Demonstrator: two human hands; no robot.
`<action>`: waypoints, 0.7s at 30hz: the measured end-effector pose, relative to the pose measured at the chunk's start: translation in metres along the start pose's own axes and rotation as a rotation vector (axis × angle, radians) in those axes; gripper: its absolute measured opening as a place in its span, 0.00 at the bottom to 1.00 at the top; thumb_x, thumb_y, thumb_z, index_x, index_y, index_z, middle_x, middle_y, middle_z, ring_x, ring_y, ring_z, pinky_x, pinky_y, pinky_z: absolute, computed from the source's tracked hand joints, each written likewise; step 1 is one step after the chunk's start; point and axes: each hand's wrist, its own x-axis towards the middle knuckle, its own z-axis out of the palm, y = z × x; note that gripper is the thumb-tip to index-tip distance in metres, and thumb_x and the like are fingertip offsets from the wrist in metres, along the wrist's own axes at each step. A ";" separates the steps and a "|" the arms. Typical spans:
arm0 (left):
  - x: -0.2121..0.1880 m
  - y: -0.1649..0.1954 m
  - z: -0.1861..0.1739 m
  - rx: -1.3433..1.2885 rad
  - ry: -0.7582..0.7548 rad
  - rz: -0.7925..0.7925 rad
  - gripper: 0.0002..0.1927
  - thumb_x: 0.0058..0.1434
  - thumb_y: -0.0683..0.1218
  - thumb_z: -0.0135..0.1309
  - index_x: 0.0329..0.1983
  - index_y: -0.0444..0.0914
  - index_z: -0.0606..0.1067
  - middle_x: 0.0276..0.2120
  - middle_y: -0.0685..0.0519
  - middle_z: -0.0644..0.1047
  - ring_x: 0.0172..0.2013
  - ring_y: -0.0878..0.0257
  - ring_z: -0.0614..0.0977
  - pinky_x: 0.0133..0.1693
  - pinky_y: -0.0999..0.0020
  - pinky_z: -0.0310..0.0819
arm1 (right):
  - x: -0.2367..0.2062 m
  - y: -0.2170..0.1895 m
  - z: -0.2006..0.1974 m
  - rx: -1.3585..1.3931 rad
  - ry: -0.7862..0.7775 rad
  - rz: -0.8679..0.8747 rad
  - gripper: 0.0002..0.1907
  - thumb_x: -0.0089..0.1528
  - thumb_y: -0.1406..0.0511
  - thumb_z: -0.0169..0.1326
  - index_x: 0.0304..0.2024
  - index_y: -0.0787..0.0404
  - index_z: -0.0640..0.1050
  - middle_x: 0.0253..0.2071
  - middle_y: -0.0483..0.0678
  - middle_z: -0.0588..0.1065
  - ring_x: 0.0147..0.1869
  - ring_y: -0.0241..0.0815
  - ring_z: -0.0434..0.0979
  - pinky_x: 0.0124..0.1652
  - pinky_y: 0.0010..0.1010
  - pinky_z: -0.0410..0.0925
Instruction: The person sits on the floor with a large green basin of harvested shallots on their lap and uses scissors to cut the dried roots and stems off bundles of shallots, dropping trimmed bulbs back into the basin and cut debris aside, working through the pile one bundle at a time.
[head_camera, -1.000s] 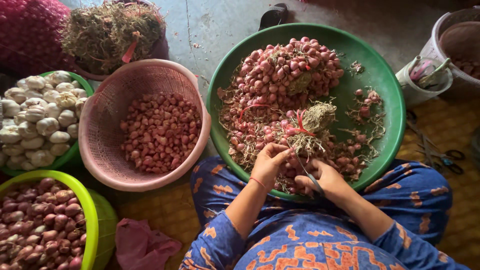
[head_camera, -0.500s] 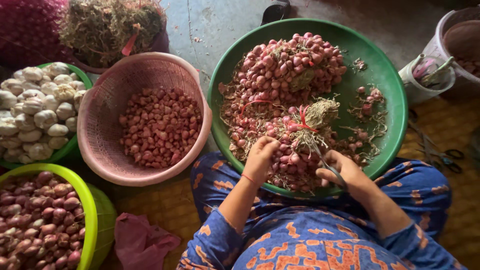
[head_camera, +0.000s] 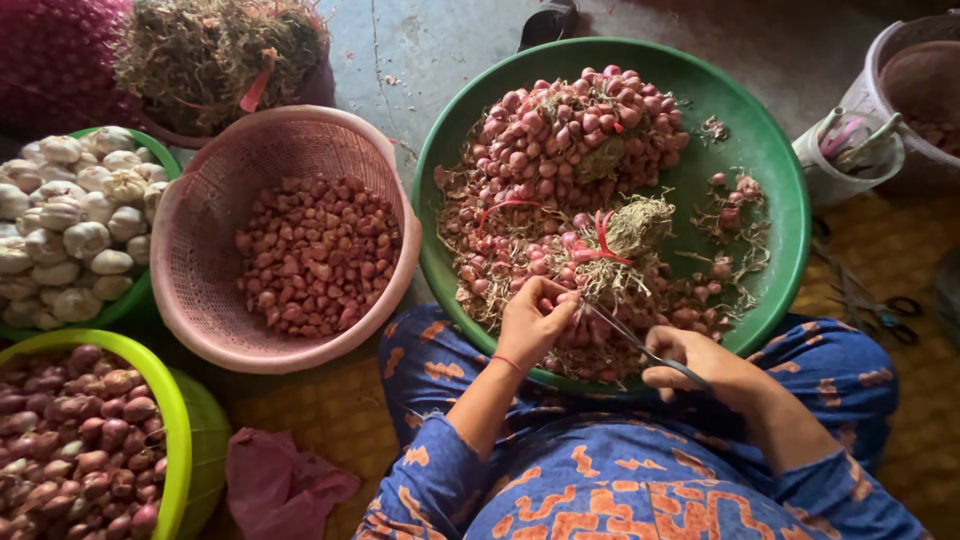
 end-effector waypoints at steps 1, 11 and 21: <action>0.002 -0.003 0.000 -0.051 -0.010 -0.015 0.09 0.60 0.47 0.64 0.37 0.37 0.80 0.25 0.62 0.74 0.27 0.75 0.69 0.30 0.78 0.66 | 0.008 -0.002 0.003 -0.024 -0.002 0.011 0.21 0.52 0.56 0.66 0.38 0.62 0.75 0.21 0.48 0.78 0.24 0.35 0.73 0.27 0.26 0.62; 0.006 -0.024 0.000 -0.243 -0.091 -0.037 0.09 0.59 0.45 0.65 0.37 0.36 0.79 0.27 0.62 0.73 0.27 0.76 0.69 0.29 0.79 0.64 | 0.053 -0.008 0.024 0.134 0.147 -0.049 0.26 0.50 0.54 0.70 0.39 0.66 0.76 0.21 0.45 0.73 0.20 0.36 0.70 0.22 0.29 0.62; 0.001 -0.012 -0.016 0.065 -0.098 0.146 0.08 0.56 0.43 0.65 0.34 0.35 0.78 0.29 0.53 0.77 0.31 0.65 0.79 0.33 0.71 0.74 | 0.015 -0.011 0.010 0.046 0.068 -0.059 0.24 0.51 0.56 0.67 0.42 0.61 0.74 0.26 0.42 0.76 0.27 0.35 0.78 0.30 0.27 0.69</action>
